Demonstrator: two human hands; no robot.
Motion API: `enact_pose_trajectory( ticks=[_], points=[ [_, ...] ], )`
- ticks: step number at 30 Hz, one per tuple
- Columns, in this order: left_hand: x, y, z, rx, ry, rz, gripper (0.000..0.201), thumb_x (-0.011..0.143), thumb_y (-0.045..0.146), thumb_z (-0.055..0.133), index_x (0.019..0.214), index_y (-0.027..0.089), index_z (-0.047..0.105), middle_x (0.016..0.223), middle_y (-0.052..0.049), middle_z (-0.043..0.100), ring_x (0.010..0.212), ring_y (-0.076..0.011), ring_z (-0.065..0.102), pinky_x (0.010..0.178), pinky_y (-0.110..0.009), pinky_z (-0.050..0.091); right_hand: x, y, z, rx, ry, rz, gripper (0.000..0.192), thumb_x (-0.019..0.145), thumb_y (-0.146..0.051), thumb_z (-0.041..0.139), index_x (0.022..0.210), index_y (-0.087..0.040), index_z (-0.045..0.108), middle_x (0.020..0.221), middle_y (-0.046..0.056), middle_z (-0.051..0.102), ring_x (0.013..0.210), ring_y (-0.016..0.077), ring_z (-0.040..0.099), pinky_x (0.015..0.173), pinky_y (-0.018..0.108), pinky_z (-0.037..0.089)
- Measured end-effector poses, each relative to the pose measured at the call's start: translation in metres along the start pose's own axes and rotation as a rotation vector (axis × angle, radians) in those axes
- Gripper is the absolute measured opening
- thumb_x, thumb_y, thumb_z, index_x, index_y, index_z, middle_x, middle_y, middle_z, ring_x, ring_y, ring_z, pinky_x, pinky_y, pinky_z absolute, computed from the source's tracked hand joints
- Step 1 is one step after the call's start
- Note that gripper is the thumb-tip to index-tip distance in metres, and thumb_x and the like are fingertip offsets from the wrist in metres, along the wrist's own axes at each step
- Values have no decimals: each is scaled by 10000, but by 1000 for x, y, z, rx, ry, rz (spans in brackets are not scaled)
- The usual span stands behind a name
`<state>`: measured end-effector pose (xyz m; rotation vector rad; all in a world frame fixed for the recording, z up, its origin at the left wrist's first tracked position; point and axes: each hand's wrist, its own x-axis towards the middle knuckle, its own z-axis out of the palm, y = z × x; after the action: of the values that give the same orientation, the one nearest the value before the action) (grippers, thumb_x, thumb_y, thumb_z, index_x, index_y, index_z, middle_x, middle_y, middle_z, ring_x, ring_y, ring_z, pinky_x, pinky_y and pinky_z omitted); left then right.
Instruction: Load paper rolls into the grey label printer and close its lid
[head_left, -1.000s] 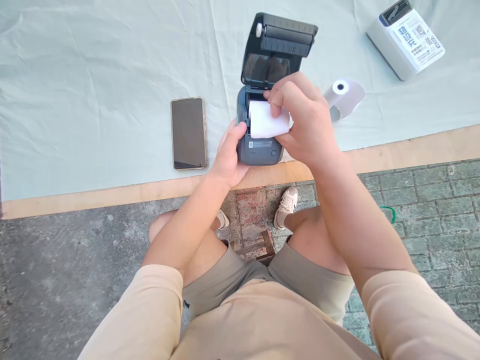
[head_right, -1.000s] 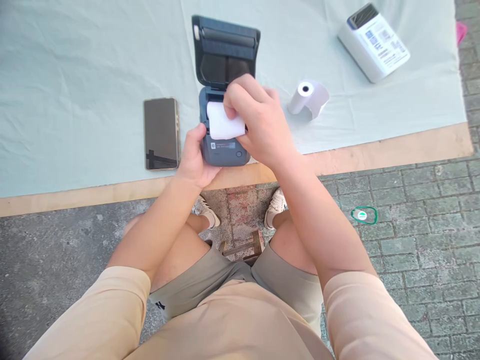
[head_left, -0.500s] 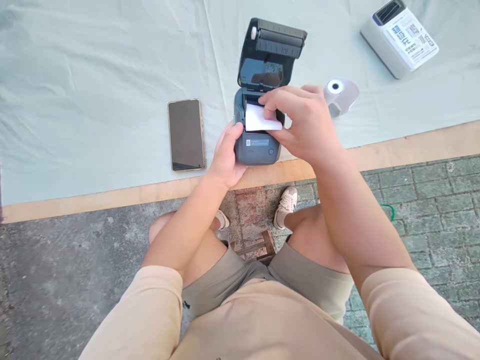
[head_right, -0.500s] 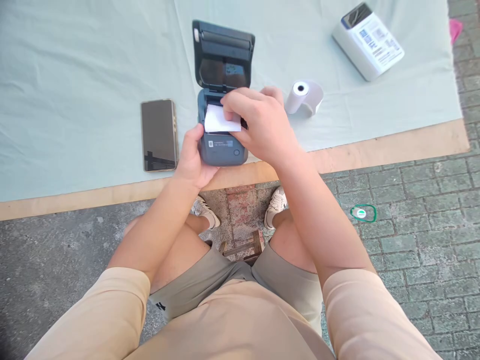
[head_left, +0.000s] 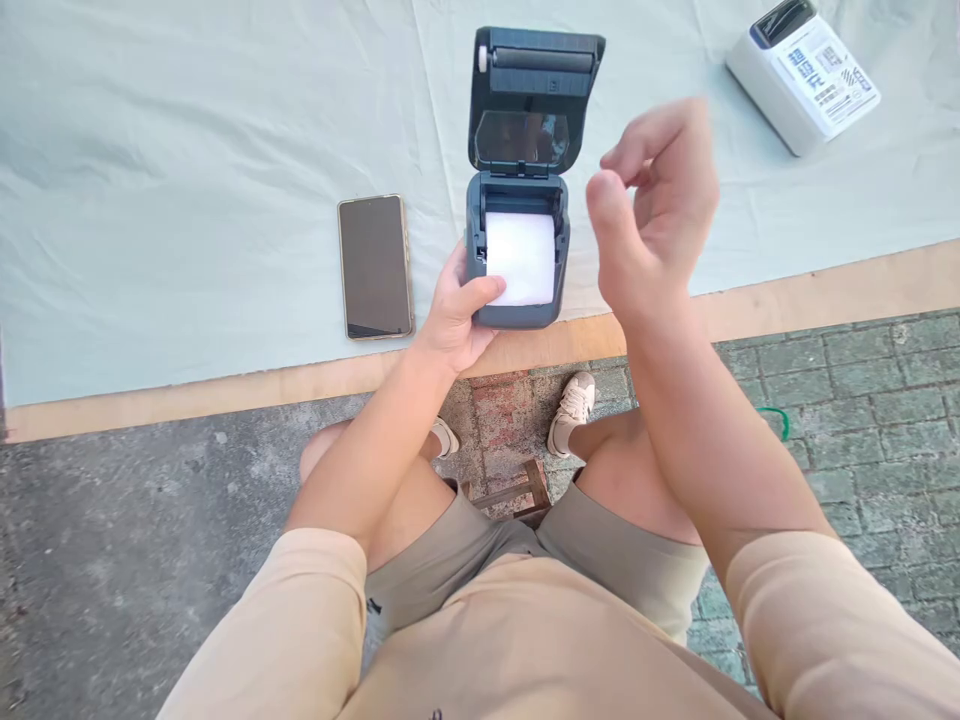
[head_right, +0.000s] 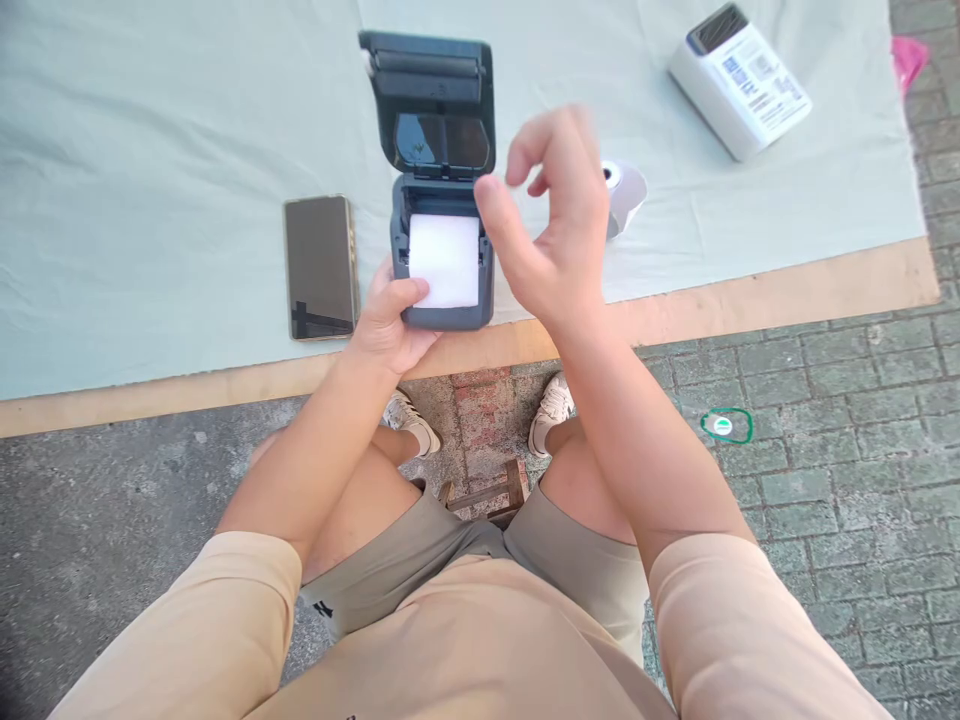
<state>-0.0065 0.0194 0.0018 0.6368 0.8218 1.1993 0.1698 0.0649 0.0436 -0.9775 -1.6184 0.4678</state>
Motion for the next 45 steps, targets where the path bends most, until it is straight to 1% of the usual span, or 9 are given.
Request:
enact_pose_trajectory(
  ticks=[4, 8, 13, 17, 22, 32, 35, 39, 45],
  points=[
    [-1, -4, -3, 26, -25, 30, 691, 606, 515, 1030, 1158, 278, 687, 1198, -70, 805, 1578, -409, 578, 1157, -512, 635, 4, -2, 3, 221, -54, 161, 443, 989, -402, 514, 1392, -363, 334, 1523, 77, 598, 1479, 228, 582, 1203, 465, 519],
    [-2, -4, -3, 22, -54, 14, 669, 613, 490, 1034, 1152, 287, 695, 1170, -55, 809, 1543, -403, 617, 1128, -501, 656, 3, -3, 2, 248, -78, 245, 351, 1021, -404, 454, 1366, -362, 398, 1289, 69, 689, 1293, 247, 670, 1159, 483, 545],
    [-4, 3, 3, 6, -59, 2, 676, 624, 492, 1005, 1176, 280, 679, 1259, -76, 814, 1580, -411, 582, 1174, -492, 637, -1, 4, 5, 203, -250, 328, 492, 924, -564, 669, 1343, -362, 513, 1439, 44, 667, 1427, 234, 629, 1159, 443, 580],
    [-3, 10, 10, -106, -76, -55, 430, 872, 597, 731, 1105, 239, 675, 1236, -91, 822, 1572, -430, 586, 1175, -520, 636, -4, 13, 8, 93, -365, 497, 634, 807, -663, 899, 1301, -412, 591, 1173, -29, 760, 1114, 242, 751, 898, 401, 644],
    [4, 9, 12, -153, 58, -119, 381, 1069, 465, 415, 1040, 211, 697, 1131, -64, 837, 1486, -353, 678, 1134, -494, 655, -8, 21, 6, 109, -408, 378, 706, 864, -738, 848, 1409, -407, 543, 1062, -32, 749, 986, 220, 749, 829, 368, 658],
    [11, 9, 11, -175, 122, -147, 289, 1064, 356, 477, 955, 215, 704, 890, -24, 792, 1214, -251, 807, 1022, -342, 659, -7, 17, -12, -21, -496, 73, 757, 831, -619, 886, 1457, -395, 526, 1498, 75, 616, 1345, 328, 647, 997, 482, 678],
    [11, 10, 10, -158, 127, -131, 326, 1072, 398, 456, 977, 215, 709, 995, -47, 819, 1348, -278, 758, 1076, -375, 653, -6, 10, -9, -132, -267, -39, 581, 841, -721, 827, 1212, -338, 596, 1270, 80, 688, 1125, 300, 682, 868, 464, 653],
    [7, 9, 10, -112, 59, -133, 409, 1053, 559, 474, 1071, 225, 708, 1217, -94, 819, 1468, -351, 683, 1112, -494, 654, -2, -3, -1, -284, 110, -107, 441, 1062, -658, 520, 809, -304, 450, 755, 15, 573, 680, 219, 547, 693, 426, 529],
    [1, 3, 9, -58, -35, -25, 305, 967, 435, 702, 1195, 233, 694, 1196, -64, 793, 1440, -319, 694, 1118, -408, 623, 5, -19, -5, -423, -356, 27, 118, 993, -253, 614, 936, -328, 684, 965, 43, 800, 1070, 347, 718, 969, 550, 546]
  ],
)
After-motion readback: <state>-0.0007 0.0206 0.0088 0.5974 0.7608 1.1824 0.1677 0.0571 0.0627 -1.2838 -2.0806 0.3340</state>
